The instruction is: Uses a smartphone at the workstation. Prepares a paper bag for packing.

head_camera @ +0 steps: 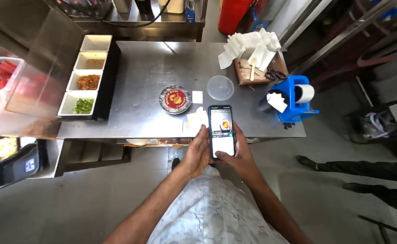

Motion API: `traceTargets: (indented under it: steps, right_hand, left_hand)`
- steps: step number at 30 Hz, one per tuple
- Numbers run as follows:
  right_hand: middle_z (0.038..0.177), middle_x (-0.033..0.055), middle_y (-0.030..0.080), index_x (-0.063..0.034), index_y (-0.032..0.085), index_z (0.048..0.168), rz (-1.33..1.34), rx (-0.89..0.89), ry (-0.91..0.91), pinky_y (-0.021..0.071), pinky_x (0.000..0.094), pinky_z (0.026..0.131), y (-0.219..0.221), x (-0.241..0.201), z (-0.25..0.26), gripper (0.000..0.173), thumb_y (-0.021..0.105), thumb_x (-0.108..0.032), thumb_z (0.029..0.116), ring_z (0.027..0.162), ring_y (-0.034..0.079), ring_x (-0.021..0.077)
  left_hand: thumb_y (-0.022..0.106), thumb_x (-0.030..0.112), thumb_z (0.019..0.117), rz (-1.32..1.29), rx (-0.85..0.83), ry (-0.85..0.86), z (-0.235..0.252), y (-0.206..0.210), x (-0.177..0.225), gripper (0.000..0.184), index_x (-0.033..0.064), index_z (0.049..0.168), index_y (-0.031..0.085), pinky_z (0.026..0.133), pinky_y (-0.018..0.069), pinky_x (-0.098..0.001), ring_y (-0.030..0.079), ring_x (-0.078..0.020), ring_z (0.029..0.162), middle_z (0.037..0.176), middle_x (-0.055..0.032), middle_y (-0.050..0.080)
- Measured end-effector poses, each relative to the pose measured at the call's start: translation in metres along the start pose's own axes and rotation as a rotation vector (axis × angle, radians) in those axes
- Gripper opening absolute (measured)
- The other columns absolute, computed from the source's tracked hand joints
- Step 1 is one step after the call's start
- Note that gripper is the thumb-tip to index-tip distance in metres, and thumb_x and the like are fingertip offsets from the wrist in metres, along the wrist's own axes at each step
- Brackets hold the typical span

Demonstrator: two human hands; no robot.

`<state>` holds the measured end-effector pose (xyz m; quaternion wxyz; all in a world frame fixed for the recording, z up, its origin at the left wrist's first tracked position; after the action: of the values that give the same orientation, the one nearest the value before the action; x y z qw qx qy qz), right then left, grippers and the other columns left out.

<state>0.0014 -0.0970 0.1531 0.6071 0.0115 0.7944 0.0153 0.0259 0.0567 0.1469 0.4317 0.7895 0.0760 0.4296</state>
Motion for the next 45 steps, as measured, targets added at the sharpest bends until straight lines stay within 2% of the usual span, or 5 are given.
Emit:
traceTargets:
  steps: [7, 20, 25, 30, 45]
  right_hand:
    - [0.14, 0.0092, 0.059, -0.0316, 0.03, 0.16, 0.039, 0.082, -0.013, 0.0649, 0.0445, 0.075, -0.001, -0.001, 0.003, 0.089, 0.072, -0.003, 0.0867, 0.109, 0.069, 0.0282]
    - [0.134, 0.009, 0.063, -0.0276, 0.035, 0.157, 0.06, 0.113, -0.043, 0.0641, 0.0431, 0.078, 0.003, 0.0, 0.001, 0.085, 0.078, -0.01, 0.085, 0.109, 0.069, 0.0268]
    - [0.132, 0.0094, 0.064, -0.031, 0.036, 0.155, 0.033, 0.15, -0.028, 0.0648, 0.0437, 0.065, 0.003, -0.002, 0.001, 0.087, 0.082, -0.011, 0.0842, 0.1, 0.071, 0.0285]
    - [0.133, 0.0102, 0.064, -0.0253, 0.04, 0.155, 0.102, 0.107, -0.09, 0.0631, 0.0439, 0.084, -0.001, -0.002, 0.0, 0.078, 0.073, -0.004, 0.0884, 0.109, 0.069, 0.0278]
    - [0.128, 0.0098, 0.066, -0.0259, 0.039, 0.156, 0.072, 0.159, -0.078, 0.0639, 0.0429, 0.081, -0.001, 0.003, -0.004, 0.082, 0.077, -0.006, 0.0856, 0.106, 0.07, 0.0267]
  left_hand:
    - [0.02, 0.067, 0.1038, 0.007, -0.053, 0.023, 0.0, 0.005, 0.002, 0.074, 0.0183, 0.157, 0.035, 0.091, 0.0585, -0.0539, 0.064, -0.035, 0.119, 0.142, -0.0182, 0.056]
    - [0.023, 0.063, 0.1057, 0.043, -0.061, 0.061, -0.003, 0.006, -0.005, 0.068, 0.0196, 0.157, 0.035, 0.093, 0.0574, -0.0538, 0.062, -0.0339, 0.122, 0.144, -0.0166, 0.055]
    - [0.025, 0.064, 0.1051, 0.065, -0.034, 0.073, -0.003, 0.009, -0.005, 0.068, 0.0212, 0.157, 0.035, 0.093, 0.0578, -0.0521, 0.063, -0.0319, 0.121, 0.144, -0.0144, 0.056]
    - [0.021, 0.065, 0.1049, 0.032, -0.059, 0.065, -0.003, 0.008, -0.004, 0.07, 0.02, 0.157, 0.033, 0.091, 0.0581, -0.0545, 0.064, -0.0353, 0.12, 0.144, -0.0172, 0.055]
    - [0.022, 0.066, 0.1043, 0.019, -0.06, 0.042, -0.006, 0.01, -0.006, 0.072, 0.0185, 0.156, 0.036, 0.093, 0.0573, -0.054, 0.063, -0.0341, 0.121, 0.142, -0.0171, 0.057]
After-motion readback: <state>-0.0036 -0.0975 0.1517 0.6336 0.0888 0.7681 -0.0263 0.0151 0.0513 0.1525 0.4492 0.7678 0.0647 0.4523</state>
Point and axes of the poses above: each hand's wrist, its own z-axis towards the middle knuckle, its own y-axis out of the palm, x = y × z, the point moved 3 cm from there along z, towards the middle knuckle
